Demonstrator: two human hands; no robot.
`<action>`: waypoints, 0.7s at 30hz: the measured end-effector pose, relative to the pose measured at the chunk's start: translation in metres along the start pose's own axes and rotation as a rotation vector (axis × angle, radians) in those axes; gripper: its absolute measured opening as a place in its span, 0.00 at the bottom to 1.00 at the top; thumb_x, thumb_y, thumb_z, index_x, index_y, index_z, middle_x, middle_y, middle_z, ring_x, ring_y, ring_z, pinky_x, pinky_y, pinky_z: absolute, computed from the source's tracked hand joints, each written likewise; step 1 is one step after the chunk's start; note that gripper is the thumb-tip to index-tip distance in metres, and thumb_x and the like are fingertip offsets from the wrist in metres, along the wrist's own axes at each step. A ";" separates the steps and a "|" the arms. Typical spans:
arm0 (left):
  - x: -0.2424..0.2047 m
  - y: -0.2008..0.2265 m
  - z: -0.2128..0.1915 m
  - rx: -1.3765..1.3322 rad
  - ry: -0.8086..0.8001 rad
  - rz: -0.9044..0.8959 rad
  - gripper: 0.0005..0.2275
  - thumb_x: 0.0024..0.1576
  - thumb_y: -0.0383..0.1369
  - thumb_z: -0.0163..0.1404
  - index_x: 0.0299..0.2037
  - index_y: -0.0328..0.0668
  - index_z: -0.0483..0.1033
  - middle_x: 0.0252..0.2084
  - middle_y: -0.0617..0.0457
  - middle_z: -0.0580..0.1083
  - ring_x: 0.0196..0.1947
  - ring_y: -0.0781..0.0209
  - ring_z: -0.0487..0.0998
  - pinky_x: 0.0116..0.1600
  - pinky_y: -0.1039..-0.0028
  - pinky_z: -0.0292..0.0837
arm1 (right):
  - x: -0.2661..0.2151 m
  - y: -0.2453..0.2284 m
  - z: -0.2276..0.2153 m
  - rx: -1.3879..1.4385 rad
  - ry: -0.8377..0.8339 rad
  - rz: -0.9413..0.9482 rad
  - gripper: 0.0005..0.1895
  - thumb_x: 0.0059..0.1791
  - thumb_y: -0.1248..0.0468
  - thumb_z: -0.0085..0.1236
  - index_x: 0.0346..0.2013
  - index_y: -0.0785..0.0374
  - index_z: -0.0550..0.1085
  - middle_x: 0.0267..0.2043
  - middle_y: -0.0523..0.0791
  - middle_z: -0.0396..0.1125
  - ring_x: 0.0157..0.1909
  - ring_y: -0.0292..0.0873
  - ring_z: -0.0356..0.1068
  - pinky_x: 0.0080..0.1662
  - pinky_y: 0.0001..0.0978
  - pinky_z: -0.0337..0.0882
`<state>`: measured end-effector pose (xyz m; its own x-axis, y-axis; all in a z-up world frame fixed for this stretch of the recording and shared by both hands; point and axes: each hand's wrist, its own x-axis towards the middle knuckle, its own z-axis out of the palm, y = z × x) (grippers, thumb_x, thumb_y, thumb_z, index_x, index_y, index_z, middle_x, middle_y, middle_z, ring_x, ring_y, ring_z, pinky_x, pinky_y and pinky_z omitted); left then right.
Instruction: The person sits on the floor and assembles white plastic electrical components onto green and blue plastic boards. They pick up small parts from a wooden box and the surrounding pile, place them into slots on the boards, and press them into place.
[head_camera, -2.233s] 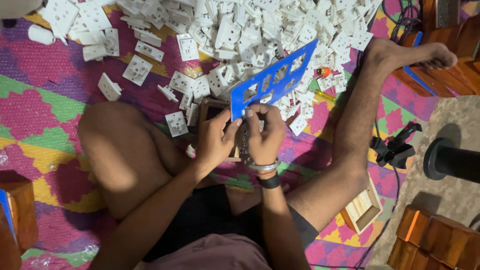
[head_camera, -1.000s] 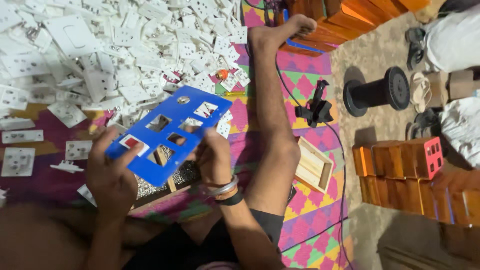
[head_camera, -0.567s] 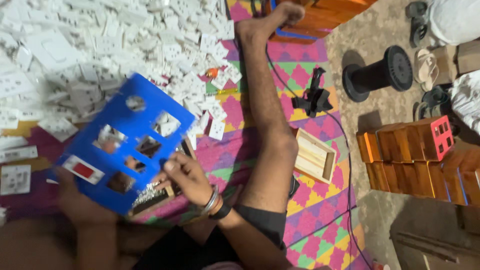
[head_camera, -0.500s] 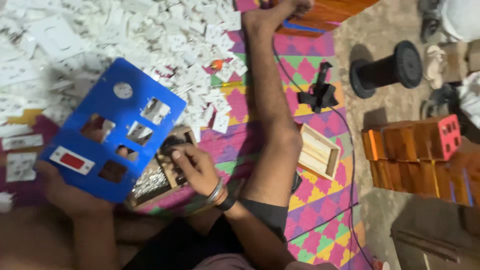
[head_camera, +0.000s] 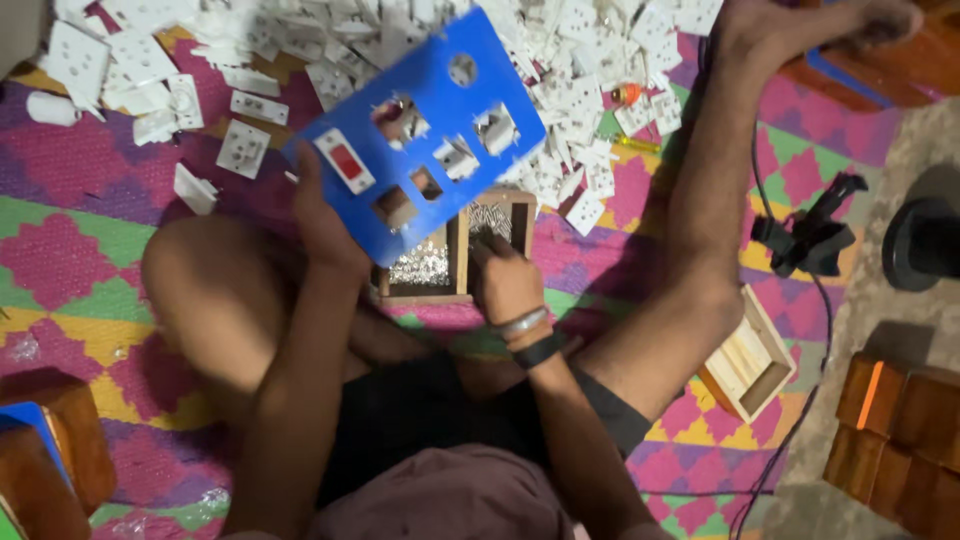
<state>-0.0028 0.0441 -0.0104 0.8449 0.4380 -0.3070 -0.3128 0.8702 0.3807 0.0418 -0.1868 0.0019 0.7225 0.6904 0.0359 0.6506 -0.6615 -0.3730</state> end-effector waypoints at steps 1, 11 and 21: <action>0.002 -0.002 0.003 0.011 -0.027 -0.026 0.31 0.67 0.56 0.41 0.66 0.34 0.68 0.58 0.42 0.75 0.51 0.48 0.80 0.54 0.54 0.78 | -0.002 -0.001 -0.004 0.039 0.041 -0.021 0.09 0.43 0.67 0.56 0.38 0.61 0.76 0.48 0.52 0.72 0.39 0.59 0.73 0.38 0.48 0.74; 0.000 -0.015 -0.006 0.045 -0.087 -0.074 0.30 0.66 0.55 0.44 0.67 0.36 0.66 0.61 0.41 0.73 0.56 0.47 0.77 0.58 0.55 0.76 | -0.006 -0.015 -0.014 -0.029 0.040 0.081 0.12 0.43 0.67 0.58 0.41 0.56 0.80 0.39 0.48 0.72 0.39 0.56 0.73 0.39 0.47 0.73; 0.003 0.049 -0.026 -0.217 -0.018 0.252 0.30 0.69 0.54 0.37 0.68 0.34 0.65 0.61 0.42 0.74 0.58 0.44 0.77 0.59 0.56 0.76 | 0.083 0.073 -0.039 0.166 0.396 0.190 0.10 0.50 0.66 0.62 0.45 0.66 0.78 0.40 0.51 0.74 0.39 0.51 0.75 0.42 0.41 0.74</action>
<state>-0.0264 0.0938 -0.0155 0.7361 0.6434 -0.2103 -0.5966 0.7635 0.2473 0.1582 -0.1891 0.0134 0.8798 0.3753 0.2917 0.4753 -0.6870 -0.5497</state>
